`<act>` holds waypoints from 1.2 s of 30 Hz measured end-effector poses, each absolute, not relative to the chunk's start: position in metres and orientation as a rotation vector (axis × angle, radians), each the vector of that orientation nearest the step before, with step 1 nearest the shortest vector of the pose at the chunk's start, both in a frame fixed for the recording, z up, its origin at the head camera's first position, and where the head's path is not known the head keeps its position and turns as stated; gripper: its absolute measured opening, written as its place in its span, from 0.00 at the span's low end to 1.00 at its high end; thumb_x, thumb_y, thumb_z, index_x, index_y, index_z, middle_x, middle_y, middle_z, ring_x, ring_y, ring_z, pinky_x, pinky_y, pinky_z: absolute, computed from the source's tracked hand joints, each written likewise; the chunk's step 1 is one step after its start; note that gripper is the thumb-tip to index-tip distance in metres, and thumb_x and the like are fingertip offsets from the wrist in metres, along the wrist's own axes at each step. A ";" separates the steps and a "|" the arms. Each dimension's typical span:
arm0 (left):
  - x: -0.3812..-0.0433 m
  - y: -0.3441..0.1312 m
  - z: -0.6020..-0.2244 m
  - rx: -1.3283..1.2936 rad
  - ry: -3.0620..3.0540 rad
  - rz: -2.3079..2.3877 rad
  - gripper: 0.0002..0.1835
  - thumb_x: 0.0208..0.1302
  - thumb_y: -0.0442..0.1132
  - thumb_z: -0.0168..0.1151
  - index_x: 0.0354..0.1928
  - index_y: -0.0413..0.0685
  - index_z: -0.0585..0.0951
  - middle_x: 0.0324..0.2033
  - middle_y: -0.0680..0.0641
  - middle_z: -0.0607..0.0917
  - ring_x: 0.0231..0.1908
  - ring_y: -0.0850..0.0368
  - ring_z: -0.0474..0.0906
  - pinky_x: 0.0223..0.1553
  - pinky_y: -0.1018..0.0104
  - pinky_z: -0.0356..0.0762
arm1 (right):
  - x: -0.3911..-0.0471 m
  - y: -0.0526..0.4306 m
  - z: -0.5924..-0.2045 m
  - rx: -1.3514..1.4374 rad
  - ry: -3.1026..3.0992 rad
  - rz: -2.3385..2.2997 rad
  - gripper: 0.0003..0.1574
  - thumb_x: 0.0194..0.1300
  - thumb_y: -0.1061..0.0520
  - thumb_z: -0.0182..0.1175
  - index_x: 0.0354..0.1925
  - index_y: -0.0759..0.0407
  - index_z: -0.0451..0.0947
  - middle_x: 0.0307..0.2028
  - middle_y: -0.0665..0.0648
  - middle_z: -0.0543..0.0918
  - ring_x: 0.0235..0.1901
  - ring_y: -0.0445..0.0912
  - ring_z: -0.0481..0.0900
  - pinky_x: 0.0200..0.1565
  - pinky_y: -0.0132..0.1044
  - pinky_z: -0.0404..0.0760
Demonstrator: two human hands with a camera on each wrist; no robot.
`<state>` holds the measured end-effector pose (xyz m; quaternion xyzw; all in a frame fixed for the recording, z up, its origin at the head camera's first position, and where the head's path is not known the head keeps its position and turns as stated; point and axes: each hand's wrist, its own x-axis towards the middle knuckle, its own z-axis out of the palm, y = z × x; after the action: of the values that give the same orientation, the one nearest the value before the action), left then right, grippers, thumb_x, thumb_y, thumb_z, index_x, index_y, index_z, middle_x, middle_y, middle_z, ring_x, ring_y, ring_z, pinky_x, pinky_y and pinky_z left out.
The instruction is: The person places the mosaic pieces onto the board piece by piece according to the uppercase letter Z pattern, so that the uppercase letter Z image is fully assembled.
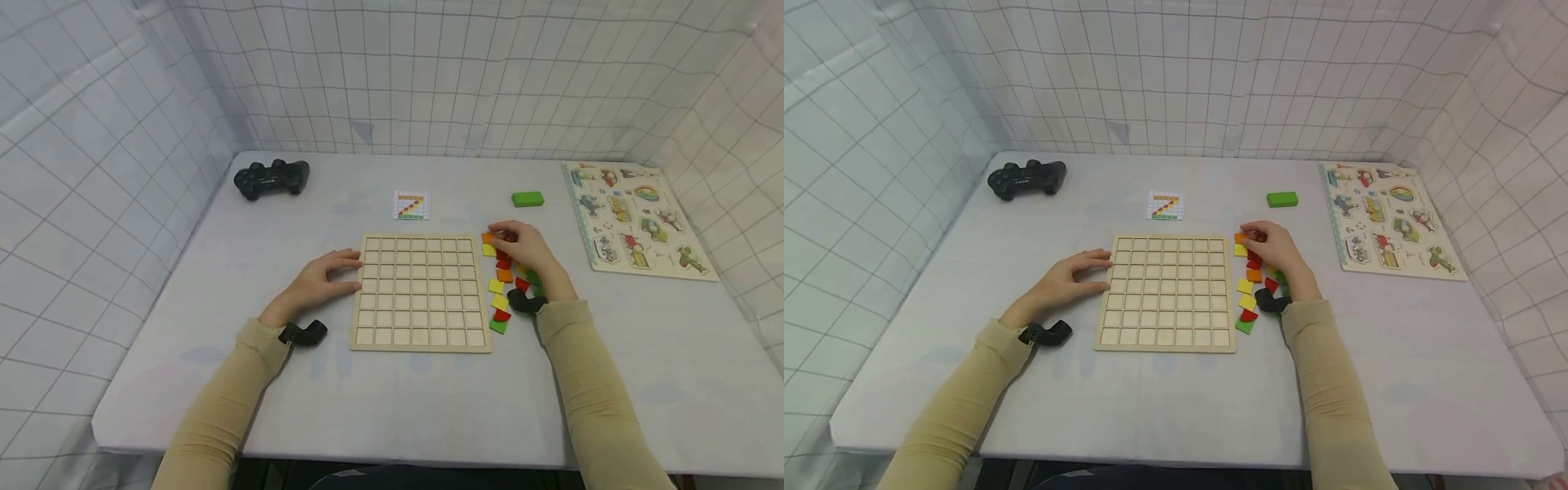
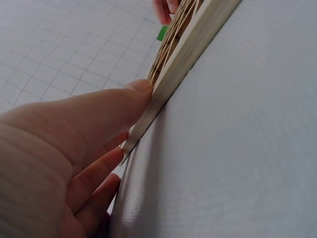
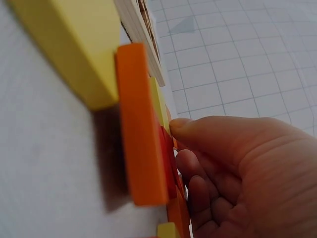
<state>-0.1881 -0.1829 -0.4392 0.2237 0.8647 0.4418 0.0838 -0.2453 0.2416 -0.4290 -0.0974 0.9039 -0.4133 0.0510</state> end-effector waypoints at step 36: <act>-0.186 -0.183 -0.436 0.638 2.574 1.309 0.26 0.58 0.50 0.67 0.57 0.48 0.78 0.64 0.51 0.69 0.68 0.56 0.54 0.69 0.59 0.51 | -0.242 0.241 -0.426 -0.384 2.673 -1.305 0.27 0.62 0.58 0.63 0.58 0.64 0.72 0.55 0.65 0.73 0.49 0.56 0.69 0.54 0.48 0.70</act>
<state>-0.1861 -0.1825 -0.4361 0.2148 0.8667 0.4408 0.0922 -0.2421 0.2410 -0.4256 -0.1278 0.8890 -0.4340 0.0712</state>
